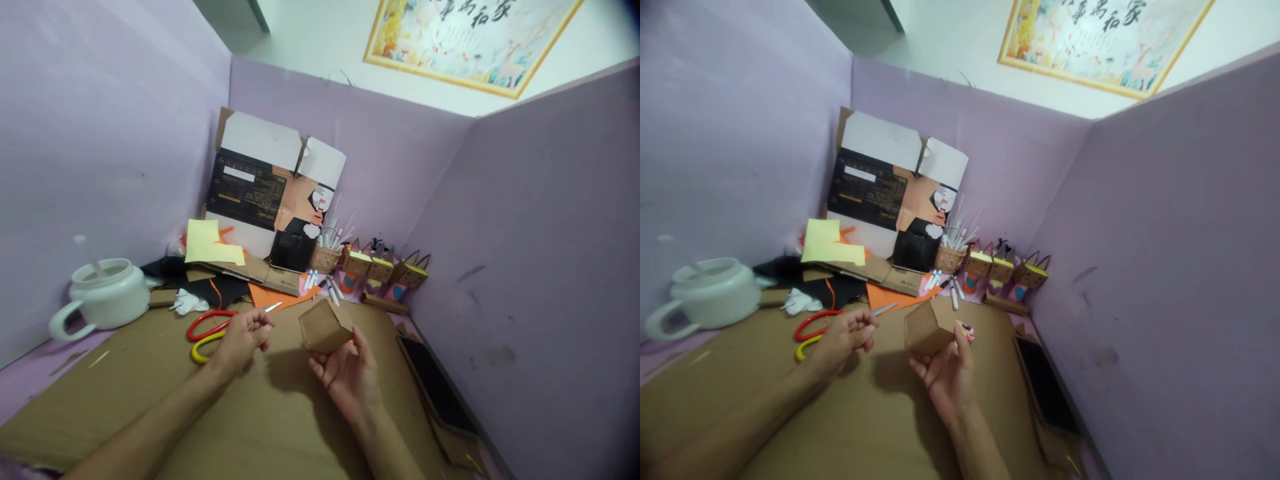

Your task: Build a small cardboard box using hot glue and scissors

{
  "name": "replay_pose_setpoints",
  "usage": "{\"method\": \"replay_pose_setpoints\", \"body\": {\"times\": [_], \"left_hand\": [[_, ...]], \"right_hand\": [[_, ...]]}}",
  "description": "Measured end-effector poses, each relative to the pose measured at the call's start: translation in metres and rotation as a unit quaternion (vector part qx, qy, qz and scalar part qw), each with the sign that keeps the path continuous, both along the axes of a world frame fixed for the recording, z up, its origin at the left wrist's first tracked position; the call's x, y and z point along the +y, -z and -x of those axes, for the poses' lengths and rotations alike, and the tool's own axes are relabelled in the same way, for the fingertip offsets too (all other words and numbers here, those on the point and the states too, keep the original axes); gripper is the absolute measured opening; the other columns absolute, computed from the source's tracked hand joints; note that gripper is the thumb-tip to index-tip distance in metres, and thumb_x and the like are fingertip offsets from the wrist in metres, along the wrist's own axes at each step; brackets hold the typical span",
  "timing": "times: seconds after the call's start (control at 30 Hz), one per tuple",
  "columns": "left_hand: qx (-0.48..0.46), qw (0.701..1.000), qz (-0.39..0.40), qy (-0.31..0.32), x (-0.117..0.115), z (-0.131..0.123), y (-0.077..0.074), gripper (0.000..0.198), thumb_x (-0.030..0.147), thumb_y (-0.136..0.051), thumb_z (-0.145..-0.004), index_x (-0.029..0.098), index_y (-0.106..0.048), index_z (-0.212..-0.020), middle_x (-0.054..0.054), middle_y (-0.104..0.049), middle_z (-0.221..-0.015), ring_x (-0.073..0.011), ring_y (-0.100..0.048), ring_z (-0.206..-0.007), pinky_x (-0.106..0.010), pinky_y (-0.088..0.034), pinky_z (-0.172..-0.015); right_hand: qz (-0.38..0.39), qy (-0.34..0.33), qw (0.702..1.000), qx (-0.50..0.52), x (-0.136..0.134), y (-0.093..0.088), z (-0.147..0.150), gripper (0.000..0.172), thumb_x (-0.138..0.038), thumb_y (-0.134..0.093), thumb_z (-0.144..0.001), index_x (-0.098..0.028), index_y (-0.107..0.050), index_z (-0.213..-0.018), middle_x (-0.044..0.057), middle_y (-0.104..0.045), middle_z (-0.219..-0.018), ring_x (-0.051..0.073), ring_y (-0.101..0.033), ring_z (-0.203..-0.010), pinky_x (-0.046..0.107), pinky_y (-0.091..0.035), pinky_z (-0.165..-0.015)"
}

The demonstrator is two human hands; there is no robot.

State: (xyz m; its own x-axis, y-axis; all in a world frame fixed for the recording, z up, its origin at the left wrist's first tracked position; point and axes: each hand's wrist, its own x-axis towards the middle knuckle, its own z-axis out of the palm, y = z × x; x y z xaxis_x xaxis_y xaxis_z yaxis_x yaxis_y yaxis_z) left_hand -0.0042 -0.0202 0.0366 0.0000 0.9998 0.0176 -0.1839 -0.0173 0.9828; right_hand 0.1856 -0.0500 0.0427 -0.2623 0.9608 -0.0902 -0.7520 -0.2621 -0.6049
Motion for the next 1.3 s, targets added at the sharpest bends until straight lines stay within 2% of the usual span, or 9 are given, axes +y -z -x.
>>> {"method": "replay_pose_setpoints", "body": {"times": [0.27, 0.37, 0.43, 0.5, 0.57, 0.7, 0.93, 1.13, 1.3], "left_hand": [[0.042, 0.999, -0.022, 0.018, -0.006, -0.017, 0.008, 0.022, 0.033, -0.065, -0.059, 0.017, -0.051, -0.058, 0.009, -0.041, -0.040, -0.0058, -0.034, -0.032, -0.018, -0.025, -0.036], [0.083, 0.996, -0.036, -0.011, 0.006, -0.021, -0.001, 0.019, 0.029, -0.064, -0.060, 0.017, -0.051, -0.052, 0.008, -0.042, -0.040, -0.0078, -0.037, -0.037, -0.019, -0.027, -0.039], [0.084, 0.994, -0.054, -0.037, 0.018, -0.023, -0.012, 0.007, 0.021, -0.063, -0.058, 0.017, -0.058, -0.062, 0.006, -0.050, -0.049, -0.0101, -0.045, -0.046, -0.020, -0.034, -0.046], [0.087, 0.993, -0.067, -0.041, 0.028, -0.026, -0.022, 0.018, 0.013, -0.062, -0.053, 0.017, -0.064, -0.070, 0.003, -0.059, -0.062, -0.0123, -0.051, -0.059, -0.022, -0.039, -0.056], [0.098, 0.993, -0.059, -0.025, 0.032, -0.029, -0.027, 0.009, 0.014, -0.060, -0.053, 0.015, -0.064, -0.061, 0.001, -0.060, -0.057, -0.0128, -0.051, -0.056, -0.023, -0.040, -0.056], [0.129, 0.991, -0.018, -0.007, 0.022, -0.032, -0.020, 0.013, 0.022, -0.060, -0.056, 0.014, -0.059, -0.045, 0.003, -0.049, -0.039, -0.0108, -0.042, -0.043, -0.023, -0.032, -0.048], [0.170, 0.984, 0.039, 0.031, 0.011, -0.031, -0.007, 0.016, 0.027, -0.059, -0.057, 0.013, -0.064, -0.051, 0.001, -0.052, -0.043, -0.0110, -0.042, -0.044, -0.023, -0.030, -0.046], [0.210, 0.975, 0.044, 0.059, 0.017, -0.031, 0.002, 0.019, 0.028, -0.056, -0.058, 0.013, -0.066, -0.052, 0.001, -0.054, -0.045, -0.0113, -0.044, -0.046, -0.023, -0.031, -0.046], [0.245, 0.966, 0.024, 0.076, 0.014, -0.028, -0.004, 0.019, 0.025, -0.054, -0.059, 0.013, -0.067, -0.051, 0.001, -0.055, -0.044, -0.0124, -0.047, -0.047, -0.022, -0.032, -0.046]], "right_hand": [[0.019, -0.018, 1.000, 0.001, 0.003, 0.004, 0.000, 0.036, -0.039, -0.063, -0.078, -0.016, -0.061, -0.105, 0.006, -0.075, -0.084, 0.016, -0.070, -0.067, 0.026, -0.054, -0.061], [0.019, -0.013, 1.000, -0.006, 0.004, 0.004, -0.002, 0.036, -0.039, -0.064, -0.076, -0.018, -0.061, -0.105, 0.005, -0.075, -0.086, 0.016, -0.070, -0.068, 0.026, -0.054, -0.061], [0.018, -0.004, 1.000, -0.008, 0.004, 0.004, -0.004, 0.036, -0.039, -0.064, -0.076, -0.019, -0.061, -0.105, 0.005, -0.074, -0.087, 0.016, -0.069, -0.069, 0.026, -0.054, -0.061], [0.016, 0.004, 1.000, -0.012, 0.005, 0.003, -0.005, 0.036, -0.039, -0.064, -0.076, -0.018, -0.060, -0.105, 0.005, -0.074, -0.087, 0.016, -0.069, -0.069, 0.026, -0.053, -0.061], [0.016, 0.015, 1.000, -0.022, 0.005, 0.003, -0.006, 0.037, -0.039, -0.065, -0.075, -0.017, -0.061, -0.105, 0.006, -0.074, -0.087, 0.016, -0.069, -0.068, 0.027, -0.053, -0.061], [0.006, 0.074, 0.996, -0.043, 0.004, 0.005, -0.002, 0.042, -0.039, -0.068, -0.072, -0.021, -0.060, -0.109, 0.002, -0.074, -0.084, 0.018, -0.068, -0.069, 0.029, -0.054, -0.061], [-0.071, 0.109, 0.984, -0.118, -0.001, 0.010, 0.004, 0.041, -0.037, -0.067, -0.074, -0.025, -0.060, -0.112, 0.002, -0.074, -0.089, 0.020, -0.068, -0.080, 0.031, -0.055, -0.069], [-0.142, 0.168, 0.948, -0.229, 0.005, 0.038, -0.004, 0.059, -0.044, -0.065, -0.073, -0.026, -0.049, -0.126, 0.006, -0.068, -0.112, 0.026, -0.063, -0.100, 0.039, -0.052, -0.079], [-0.192, 0.214, 0.907, -0.307, 0.012, 0.053, -0.011, 0.060, -0.043, -0.068, -0.069, -0.027, -0.051, -0.124, 0.008, -0.059, -0.127, 0.032, -0.054, -0.115, 0.044, -0.048, -0.088]]}}
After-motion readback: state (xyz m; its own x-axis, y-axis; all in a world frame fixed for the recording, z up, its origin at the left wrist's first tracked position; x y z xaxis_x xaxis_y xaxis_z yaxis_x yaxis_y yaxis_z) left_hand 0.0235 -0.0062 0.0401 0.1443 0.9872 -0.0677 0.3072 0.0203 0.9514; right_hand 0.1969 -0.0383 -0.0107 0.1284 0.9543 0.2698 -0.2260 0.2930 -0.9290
